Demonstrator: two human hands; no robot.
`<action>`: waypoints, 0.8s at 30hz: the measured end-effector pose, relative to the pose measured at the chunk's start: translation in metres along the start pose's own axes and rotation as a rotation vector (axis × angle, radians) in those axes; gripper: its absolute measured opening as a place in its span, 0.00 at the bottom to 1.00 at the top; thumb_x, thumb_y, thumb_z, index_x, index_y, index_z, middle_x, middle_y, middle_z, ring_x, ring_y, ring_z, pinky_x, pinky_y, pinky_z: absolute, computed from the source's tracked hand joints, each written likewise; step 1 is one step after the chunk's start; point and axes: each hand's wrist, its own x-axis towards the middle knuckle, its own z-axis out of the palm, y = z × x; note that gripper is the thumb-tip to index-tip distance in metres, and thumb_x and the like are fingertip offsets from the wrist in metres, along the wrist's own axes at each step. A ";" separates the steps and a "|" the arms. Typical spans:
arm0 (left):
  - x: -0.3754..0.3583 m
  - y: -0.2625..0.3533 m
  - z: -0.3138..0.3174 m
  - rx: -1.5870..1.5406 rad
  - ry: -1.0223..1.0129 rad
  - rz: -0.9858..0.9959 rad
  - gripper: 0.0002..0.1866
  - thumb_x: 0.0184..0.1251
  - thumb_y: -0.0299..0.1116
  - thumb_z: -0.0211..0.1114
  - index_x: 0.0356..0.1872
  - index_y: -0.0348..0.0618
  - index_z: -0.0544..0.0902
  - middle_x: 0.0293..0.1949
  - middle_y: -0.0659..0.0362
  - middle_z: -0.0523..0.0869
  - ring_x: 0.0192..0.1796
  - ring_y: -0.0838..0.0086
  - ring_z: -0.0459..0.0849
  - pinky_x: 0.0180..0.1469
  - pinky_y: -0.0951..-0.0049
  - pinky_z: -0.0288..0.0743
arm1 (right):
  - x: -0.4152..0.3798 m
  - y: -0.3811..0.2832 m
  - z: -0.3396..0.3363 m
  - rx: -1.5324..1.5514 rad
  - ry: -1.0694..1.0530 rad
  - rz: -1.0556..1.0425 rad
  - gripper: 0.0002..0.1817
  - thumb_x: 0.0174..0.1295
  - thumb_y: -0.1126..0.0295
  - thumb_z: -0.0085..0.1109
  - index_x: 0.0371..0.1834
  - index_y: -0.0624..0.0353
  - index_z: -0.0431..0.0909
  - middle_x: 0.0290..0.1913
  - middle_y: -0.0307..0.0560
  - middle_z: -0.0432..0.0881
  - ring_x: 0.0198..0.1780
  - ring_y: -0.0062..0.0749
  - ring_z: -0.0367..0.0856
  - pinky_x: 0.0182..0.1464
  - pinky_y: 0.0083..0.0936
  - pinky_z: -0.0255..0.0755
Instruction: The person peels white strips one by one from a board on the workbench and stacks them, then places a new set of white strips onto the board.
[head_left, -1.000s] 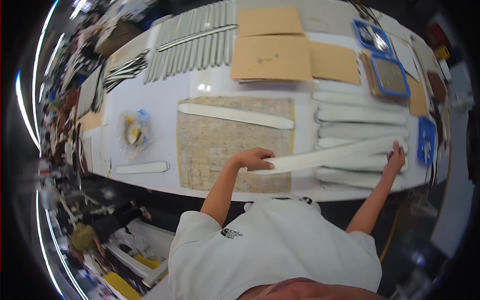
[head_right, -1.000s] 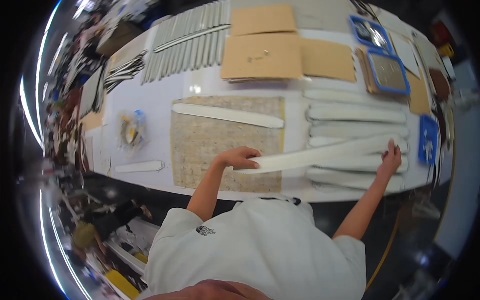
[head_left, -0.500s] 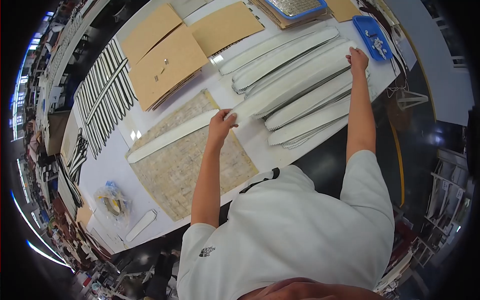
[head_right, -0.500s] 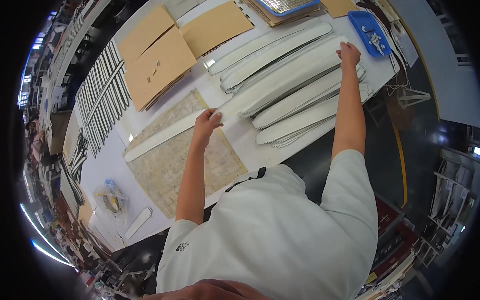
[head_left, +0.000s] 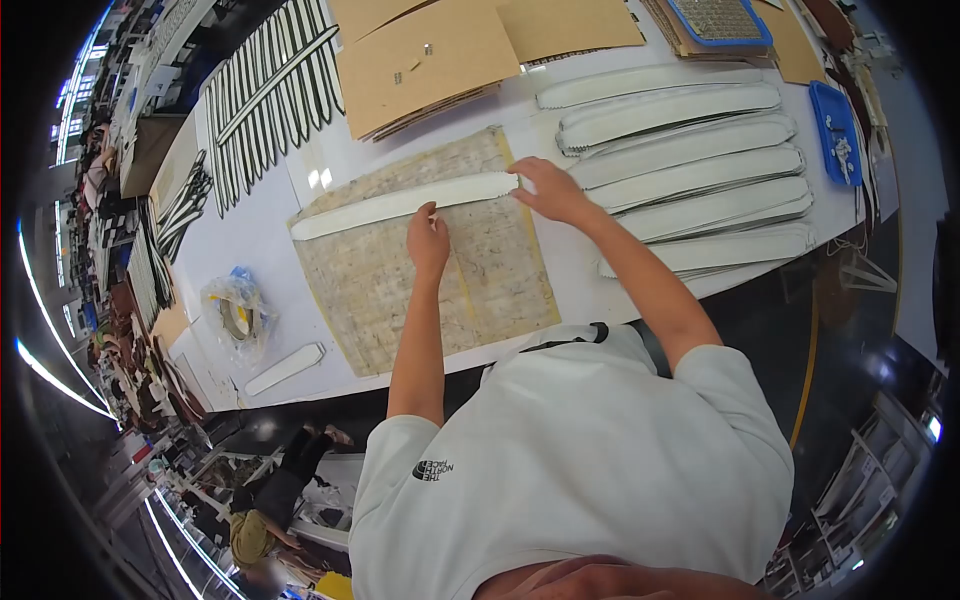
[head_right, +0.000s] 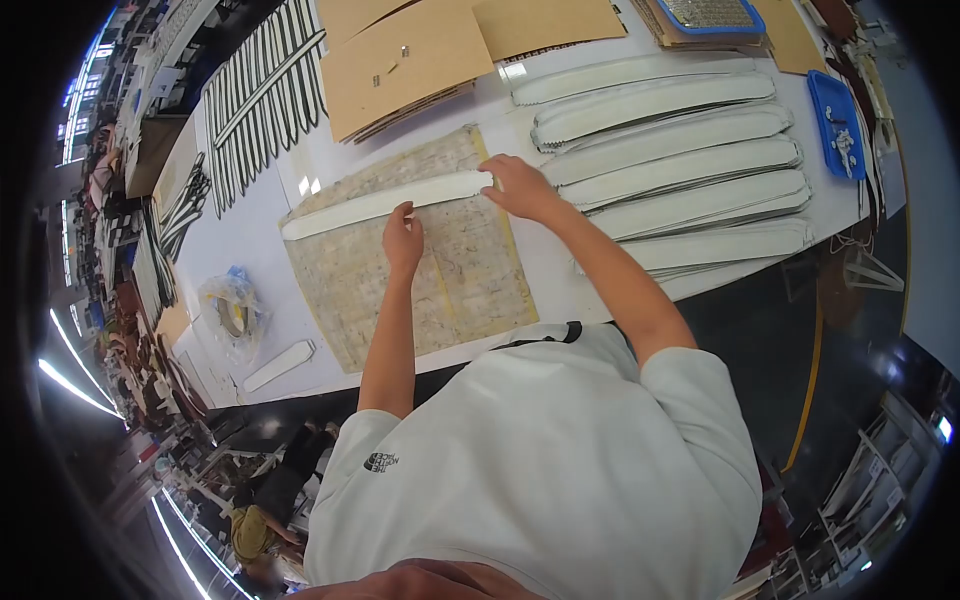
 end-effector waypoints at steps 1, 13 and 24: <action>-0.002 -0.008 -0.006 0.009 -0.007 0.012 0.19 0.59 0.26 0.61 0.54 0.42 0.78 0.48 0.54 0.85 0.45 0.65 0.84 0.50 0.66 0.76 | 0.010 -0.015 0.015 -0.064 -0.040 0.118 0.20 0.57 0.63 0.63 0.53 0.53 0.74 0.53 0.47 0.77 0.55 0.40 0.75 0.53 0.36 0.74; 0.021 0.074 -0.057 0.099 -0.064 0.441 0.38 0.50 0.31 0.73 0.65 0.50 0.67 0.56 0.52 0.79 0.67 0.60 0.68 0.69 0.52 0.57 | 0.021 -0.071 -0.006 0.327 -0.026 -0.080 0.09 0.54 0.71 0.64 0.36 0.59 0.77 0.37 0.48 0.80 0.36 0.38 0.83 0.41 0.31 0.76; 0.042 0.118 -0.039 -0.169 -0.921 0.226 0.28 0.53 0.38 0.73 0.56 0.43 0.77 0.44 0.53 0.85 0.49 0.66 0.83 0.59 0.64 0.70 | -0.051 0.041 -0.252 0.739 1.013 0.445 0.08 0.59 0.70 0.65 0.38 0.59 0.78 0.27 0.33 0.76 0.23 0.14 0.71 0.30 0.13 0.71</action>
